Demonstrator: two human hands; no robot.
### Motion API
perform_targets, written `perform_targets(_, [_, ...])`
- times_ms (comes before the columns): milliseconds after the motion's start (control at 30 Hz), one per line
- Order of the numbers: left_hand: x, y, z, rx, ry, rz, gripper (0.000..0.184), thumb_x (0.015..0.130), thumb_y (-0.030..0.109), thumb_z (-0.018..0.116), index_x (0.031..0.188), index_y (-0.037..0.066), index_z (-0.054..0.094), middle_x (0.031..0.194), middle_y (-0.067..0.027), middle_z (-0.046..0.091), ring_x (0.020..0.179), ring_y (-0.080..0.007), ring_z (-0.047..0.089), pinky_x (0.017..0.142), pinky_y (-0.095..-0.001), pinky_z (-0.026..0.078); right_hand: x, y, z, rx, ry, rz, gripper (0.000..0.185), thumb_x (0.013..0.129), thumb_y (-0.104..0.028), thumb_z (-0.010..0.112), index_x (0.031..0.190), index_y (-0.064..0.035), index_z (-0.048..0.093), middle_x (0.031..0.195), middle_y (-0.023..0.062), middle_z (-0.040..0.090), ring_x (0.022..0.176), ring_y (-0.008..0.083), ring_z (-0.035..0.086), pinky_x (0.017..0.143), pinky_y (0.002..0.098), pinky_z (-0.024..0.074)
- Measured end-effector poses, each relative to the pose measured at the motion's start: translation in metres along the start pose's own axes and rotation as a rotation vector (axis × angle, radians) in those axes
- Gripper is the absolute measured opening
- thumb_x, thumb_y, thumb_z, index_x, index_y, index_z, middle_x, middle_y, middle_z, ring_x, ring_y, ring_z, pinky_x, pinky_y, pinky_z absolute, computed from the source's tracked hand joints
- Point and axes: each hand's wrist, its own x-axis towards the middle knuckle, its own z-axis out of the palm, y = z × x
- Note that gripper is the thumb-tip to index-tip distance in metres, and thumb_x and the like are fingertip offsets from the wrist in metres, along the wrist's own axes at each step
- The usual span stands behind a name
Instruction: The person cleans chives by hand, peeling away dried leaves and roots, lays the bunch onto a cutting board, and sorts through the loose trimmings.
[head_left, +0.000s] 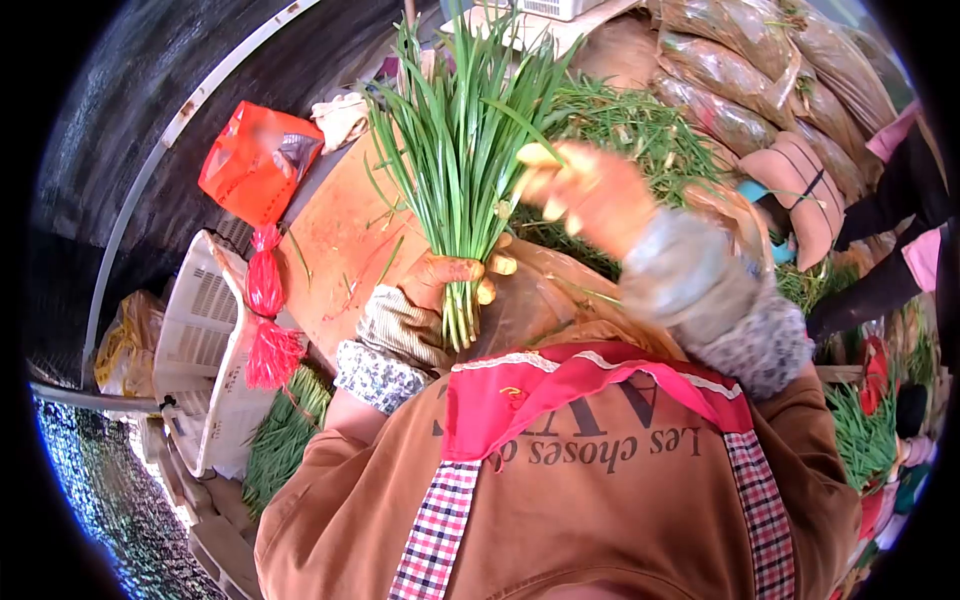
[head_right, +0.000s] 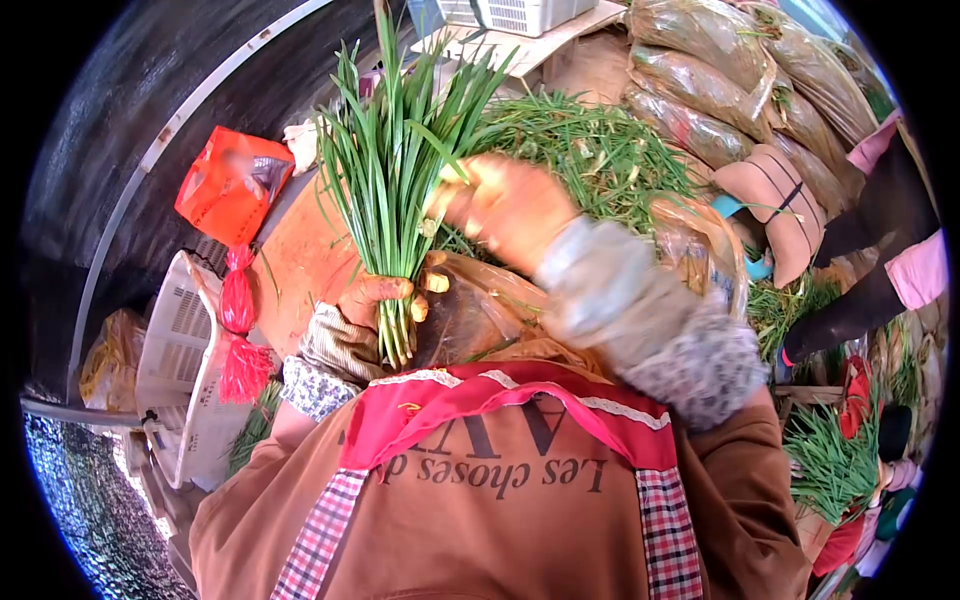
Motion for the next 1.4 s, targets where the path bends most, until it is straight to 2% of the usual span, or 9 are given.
perform_targets(67, [0.007, -0.001, 0.010, 0.026, -0.004, 0.037, 0.054, 0.068, 0.003, 0.065, 0.117, -0.001, 0.044, 0.106, -0.0165, 0.055, 0.084, -0.0220, 0.060, 0.056, -0.0282, 0.054, 0.001, 0.030, 0.022, -0.634, 0.125, -0.205, 0.031, 0.078, -0.025, 0.059, 0.099, -0.0016, 0.055, 0.090, 0.0165, 0.061, 0.077, 0.0288, 0.059, 0.074, 0.0334, 0.0468])
perform_targets(133, [0.005, -0.001, 0.011, 0.033, 0.005, 0.013, 0.052, 0.069, 0.003, 0.064, 0.117, -0.002, 0.045, 0.098, -0.0161, 0.058, 0.075, -0.0224, 0.061, 0.056, -0.0285, 0.054, 0.006, 0.045, 0.021, -0.596, 0.238, -0.458, 0.025, 0.079, -0.020, 0.058, 0.096, -0.0010, 0.055, 0.087, 0.0131, 0.062, 0.070, 0.0219, 0.060, 0.064, 0.0303, 0.0486])
perform_targets(200, [0.002, 0.002, 0.019, 0.029, 0.005, 0.013, 0.051, 0.069, 0.002, 0.063, 0.116, -0.003, 0.045, 0.090, -0.0158, 0.060, 0.066, -0.0224, 0.062, 0.055, -0.0283, 0.053, 0.000, 0.012, -0.002, 0.008, 0.128, -0.011, 0.018, 0.080, -0.015, 0.055, 0.091, -0.0009, 0.057, 0.083, 0.0094, 0.062, 0.061, 0.0140, 0.058, 0.053, 0.0257, 0.0474])
perform_targets(233, [0.001, 0.004, 0.009, -0.034, -0.028, -0.107, 0.050, 0.069, 0.003, 0.063, 0.116, -0.003, 0.045, 0.088, -0.0155, 0.061, 0.061, -0.0220, 0.061, 0.054, -0.0271, 0.052, 0.002, 0.016, -0.012, 0.286, 0.343, -0.095, 0.016, 0.081, -0.012, 0.053, 0.091, -0.0004, 0.057, 0.079, 0.0064, 0.061, 0.056, 0.0084, 0.053, 0.046, 0.0216, 0.0442])
perform_targets(433, [-0.005, 0.004, 0.005, -0.028, -0.053, -0.115, 0.055, 0.061, 0.005, 0.063, 0.112, -0.008, 0.046, 0.081, -0.0163, 0.061, 0.057, -0.0224, 0.059, 0.051, -0.0285, 0.050, 0.013, 0.085, -0.091, -0.256, 0.581, -0.059, 0.052, 0.079, -0.021, 0.057, 0.123, 0.0003, 0.038, 0.109, 0.0137, 0.055, 0.088, 0.0179, 0.057, 0.074, 0.0303, 0.0463])
perform_targets(467, [-0.006, 0.005, 0.005, -0.025, -0.058, -0.114, 0.056, 0.060, 0.005, 0.063, 0.111, -0.008, 0.046, 0.081, -0.0166, 0.062, 0.057, -0.0225, 0.059, 0.051, -0.0289, 0.050, 0.001, 0.041, -0.080, 0.157, 0.384, 0.102, 0.062, 0.078, -0.029, 0.059, 0.130, -0.0060, 0.032, 0.126, 0.0114, 0.043, 0.086, 0.0167, 0.057, 0.073, 0.0297, 0.0435])
perform_targets(667, [-0.009, 0.007, 0.003, -0.020, -0.101, -0.105, 0.055, 0.061, 0.000, 0.062, 0.112, -0.008, 0.045, 0.091, -0.0198, 0.060, 0.064, -0.0265, 0.060, 0.053, -0.0323, 0.052, 0.023, 0.041, -0.069, 0.650, -0.045, 0.179, 0.047, 0.081, -0.031, 0.057, 0.118, -0.0069, 0.043, 0.108, 0.0079, 0.053, 0.079, 0.0168, 0.058, 0.062, 0.0276, 0.0438])
perform_targets(1133, [-0.012, 0.010, 0.002, 0.281, -0.021, -0.085, 0.052, 0.059, 0.005, 0.070, 0.107, -0.003, 0.051, 0.094, -0.0162, 0.059, 0.070, -0.0237, 0.060, 0.053, -0.0325, 0.051, 0.024, 0.059, -0.032, 0.648, -0.057, 0.267, 0.014, 0.076, -0.013, 0.058, 0.085, -0.0016, 0.054, 0.061, 0.0052, 0.053, 0.045, 0.0109, 0.047, 0.041, 0.0223, 0.0353])
perform_targets(1400, [-0.013, 0.004, -0.030, 0.545, -0.046, -0.038, 0.042, 0.064, 0.008, 0.070, 0.101, -0.002, 0.052, 0.080, -0.0164, 0.061, 0.070, -0.0237, 0.060, 0.057, -0.0339, 0.051, 0.008, 0.075, -0.028, 0.209, 0.121, 0.053, 0.012, 0.077, -0.016, 0.058, 0.082, -0.0045, 0.060, 0.069, 0.0052, 0.061, 0.054, 0.0118, 0.055, 0.047, 0.0240, 0.0424])
